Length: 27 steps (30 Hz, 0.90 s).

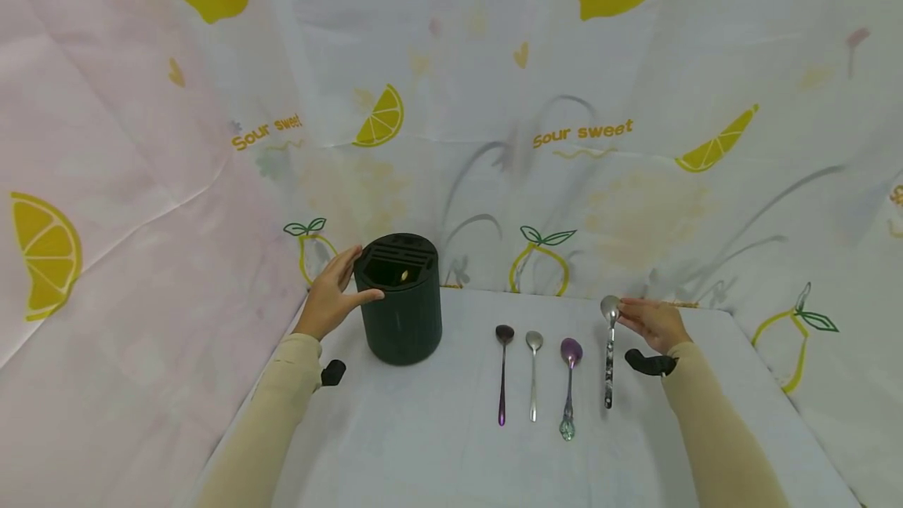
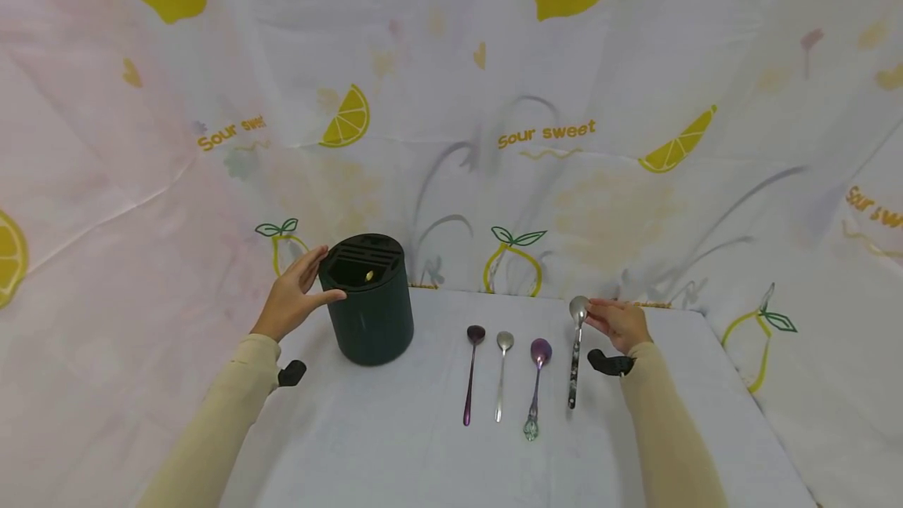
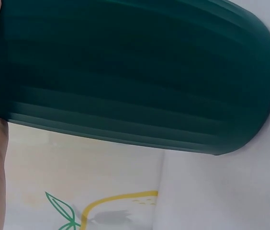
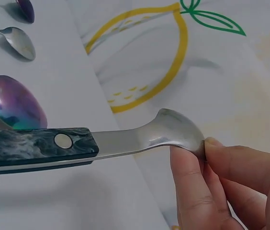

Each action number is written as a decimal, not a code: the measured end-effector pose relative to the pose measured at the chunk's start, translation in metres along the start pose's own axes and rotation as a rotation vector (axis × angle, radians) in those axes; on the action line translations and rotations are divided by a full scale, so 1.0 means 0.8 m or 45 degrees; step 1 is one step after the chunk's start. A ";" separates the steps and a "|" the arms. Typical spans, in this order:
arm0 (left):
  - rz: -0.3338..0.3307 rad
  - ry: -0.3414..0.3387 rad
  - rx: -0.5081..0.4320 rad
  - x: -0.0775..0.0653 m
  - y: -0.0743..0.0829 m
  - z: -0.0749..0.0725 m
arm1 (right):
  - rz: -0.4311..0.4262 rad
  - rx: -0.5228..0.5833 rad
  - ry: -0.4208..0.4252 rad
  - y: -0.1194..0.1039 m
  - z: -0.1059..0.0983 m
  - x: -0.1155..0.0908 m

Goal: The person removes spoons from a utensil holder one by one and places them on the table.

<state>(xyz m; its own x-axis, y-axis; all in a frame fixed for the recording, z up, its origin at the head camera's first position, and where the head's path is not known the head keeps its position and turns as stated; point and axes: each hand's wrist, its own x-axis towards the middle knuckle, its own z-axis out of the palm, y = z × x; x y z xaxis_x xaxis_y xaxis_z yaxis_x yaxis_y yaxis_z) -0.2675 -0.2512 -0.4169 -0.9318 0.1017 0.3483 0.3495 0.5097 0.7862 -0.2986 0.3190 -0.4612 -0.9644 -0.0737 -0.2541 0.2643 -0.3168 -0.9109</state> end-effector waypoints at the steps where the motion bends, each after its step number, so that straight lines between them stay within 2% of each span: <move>1: 0.000 0.002 -0.002 0.000 0.000 0.000 | 0.016 0.001 0.001 0.003 -0.001 0.000; 9: 0.001 0.000 -0.013 -0.001 0.002 0.001 | 0.098 -0.008 0.056 0.027 -0.011 0.000; 18: 0.005 0.017 0.001 0.000 -0.001 0.001 | 0.159 -0.175 0.132 0.055 -0.026 0.002; 21: 0.011 0.021 -0.004 -0.002 0.009 0.001 | 0.164 -0.203 0.132 0.063 -0.029 0.003; 27: 0.014 0.014 -0.021 -0.011 0.041 -0.003 | 0.168 -0.211 0.166 0.074 -0.029 0.003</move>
<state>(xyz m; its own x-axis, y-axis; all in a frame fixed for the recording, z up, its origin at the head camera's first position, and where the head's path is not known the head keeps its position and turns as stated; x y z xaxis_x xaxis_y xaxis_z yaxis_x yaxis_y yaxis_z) -0.2475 -0.2377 -0.3929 -0.9268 0.0976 0.3626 0.3614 0.4943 0.7906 -0.2851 0.3223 -0.5231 -0.9144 0.0220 -0.4043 0.3965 -0.1527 -0.9052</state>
